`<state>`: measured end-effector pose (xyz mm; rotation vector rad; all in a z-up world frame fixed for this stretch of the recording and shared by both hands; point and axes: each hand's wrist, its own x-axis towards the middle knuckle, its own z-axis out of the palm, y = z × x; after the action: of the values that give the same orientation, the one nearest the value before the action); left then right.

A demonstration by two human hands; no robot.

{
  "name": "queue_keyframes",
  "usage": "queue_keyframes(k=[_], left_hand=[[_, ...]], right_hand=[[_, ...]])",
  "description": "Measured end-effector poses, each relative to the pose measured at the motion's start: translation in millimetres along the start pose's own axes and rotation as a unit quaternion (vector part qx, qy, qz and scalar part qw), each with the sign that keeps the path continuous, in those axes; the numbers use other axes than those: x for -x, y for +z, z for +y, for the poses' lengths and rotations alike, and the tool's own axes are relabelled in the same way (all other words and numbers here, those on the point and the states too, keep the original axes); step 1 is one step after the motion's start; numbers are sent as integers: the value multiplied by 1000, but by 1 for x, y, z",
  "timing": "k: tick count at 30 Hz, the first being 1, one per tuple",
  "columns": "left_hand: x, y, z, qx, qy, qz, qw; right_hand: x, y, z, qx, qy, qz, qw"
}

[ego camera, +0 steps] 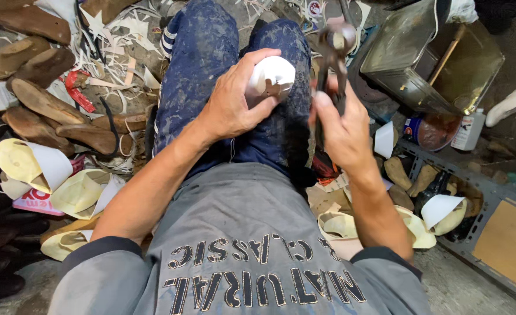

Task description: The person uses pliers and a hammer to work on the sole of a white shoe, repeatedly striking the pliers to adjust or remove parts of the shoe's sole. The person holds the shoe with one hand while manipulating the tools with the other.

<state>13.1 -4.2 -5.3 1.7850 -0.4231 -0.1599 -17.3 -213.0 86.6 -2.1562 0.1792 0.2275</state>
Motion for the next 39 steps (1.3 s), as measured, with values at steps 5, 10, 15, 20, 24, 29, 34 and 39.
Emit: queue_keyframes(k=[5,10,15,20,24,29,34,39], left_hand=[[-5,5,-1,-23,-2,-29,999],[-6,10,-1,-26,2,-35,999],[-4,11,-2,-31,-3,-46,998],[-5,17,-5,-39,34,-34,998],[-5,19,0,-42,29,-30,998],[-8,20,-1,-52,29,-25,998],[-15,2,-5,-14,13,-64,998],[-15,-19,-9,17,-12,-92,996]], right_hand=[[21,-42,-10,-20,58,-313,948],[6,-50,-7,13,146,-388,910],[-5,-55,-6,-25,166,-423,891],[-11,-58,-16,-82,224,-431,871],[-13,-63,0,-139,240,-431,858],[-13,-65,-1,-142,267,-410,860],[13,-15,46,179,40,-231,955],[24,6,68,192,-169,-132,958]])
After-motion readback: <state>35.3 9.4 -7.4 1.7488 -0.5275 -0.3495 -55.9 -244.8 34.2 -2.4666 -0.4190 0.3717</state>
